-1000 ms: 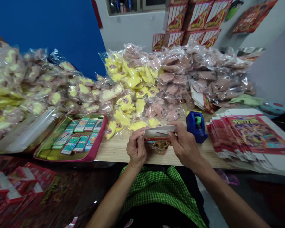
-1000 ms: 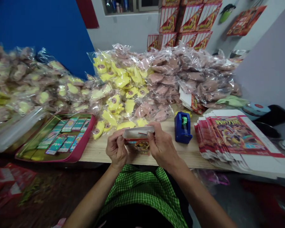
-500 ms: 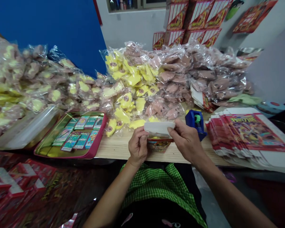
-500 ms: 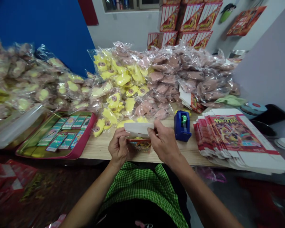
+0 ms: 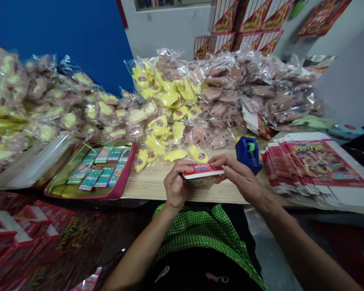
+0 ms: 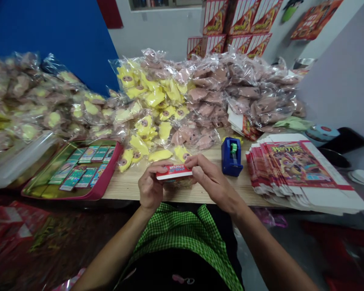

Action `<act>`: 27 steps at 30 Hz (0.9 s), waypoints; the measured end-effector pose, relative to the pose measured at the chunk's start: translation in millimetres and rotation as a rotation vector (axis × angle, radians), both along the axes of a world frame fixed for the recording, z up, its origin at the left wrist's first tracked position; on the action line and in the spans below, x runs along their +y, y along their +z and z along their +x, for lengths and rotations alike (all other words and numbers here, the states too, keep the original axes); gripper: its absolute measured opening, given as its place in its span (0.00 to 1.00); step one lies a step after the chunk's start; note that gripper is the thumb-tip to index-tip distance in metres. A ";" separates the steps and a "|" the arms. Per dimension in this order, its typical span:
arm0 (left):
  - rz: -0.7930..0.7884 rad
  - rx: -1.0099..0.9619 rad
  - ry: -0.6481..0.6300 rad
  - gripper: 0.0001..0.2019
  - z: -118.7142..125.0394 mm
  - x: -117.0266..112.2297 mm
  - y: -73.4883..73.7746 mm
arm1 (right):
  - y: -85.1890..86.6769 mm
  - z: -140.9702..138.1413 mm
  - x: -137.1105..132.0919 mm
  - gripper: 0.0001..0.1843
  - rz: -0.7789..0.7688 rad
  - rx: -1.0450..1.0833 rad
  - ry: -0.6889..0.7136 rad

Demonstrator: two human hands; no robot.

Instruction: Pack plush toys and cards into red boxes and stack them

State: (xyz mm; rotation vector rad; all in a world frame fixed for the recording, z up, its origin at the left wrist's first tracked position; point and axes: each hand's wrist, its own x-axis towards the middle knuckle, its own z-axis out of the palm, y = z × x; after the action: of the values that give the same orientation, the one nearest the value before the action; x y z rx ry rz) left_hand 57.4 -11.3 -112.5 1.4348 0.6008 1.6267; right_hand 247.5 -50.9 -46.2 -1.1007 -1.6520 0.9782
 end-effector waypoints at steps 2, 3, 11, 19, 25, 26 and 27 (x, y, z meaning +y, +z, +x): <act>0.039 0.024 -0.003 0.19 1.3 -1.3 0.6 | 5.6 2.7 -3.5 0.12 0.064 -0.169 -0.016; 0.056 0.032 0.017 0.16 2.5 -1.8 1.4 | 7.8 2.8 -4.2 0.11 0.117 -0.264 -0.024; 0.077 0.068 0.132 0.15 11.5 0.5 1.0 | 6.5 0.2 4.8 0.08 0.407 -0.554 -0.021; 0.240 0.161 0.063 0.07 -2.8 7.1 7.4 | 4.7 2.5 9.4 0.05 0.526 -0.567 -0.004; 0.382 0.299 -0.043 0.09 -21.9 17.7 15.3 | -3.5 13.1 6.5 0.07 0.701 -0.651 0.062; 0.420 0.329 -0.049 0.09 -25.5 19.6 15.5 | -6.0 14.8 5.5 0.09 0.727 -0.671 0.051; 0.465 0.368 -0.054 0.09 -29.2 21.2 15.8 | -8.7 16.0 4.4 0.12 0.757 -0.686 0.033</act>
State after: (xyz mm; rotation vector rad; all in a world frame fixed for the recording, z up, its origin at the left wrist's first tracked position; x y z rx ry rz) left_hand 28.2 9.9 -96.7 2.1017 0.3901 1.5297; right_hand 263.5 -46.5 -54.9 -0.9035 -2.3042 -0.0935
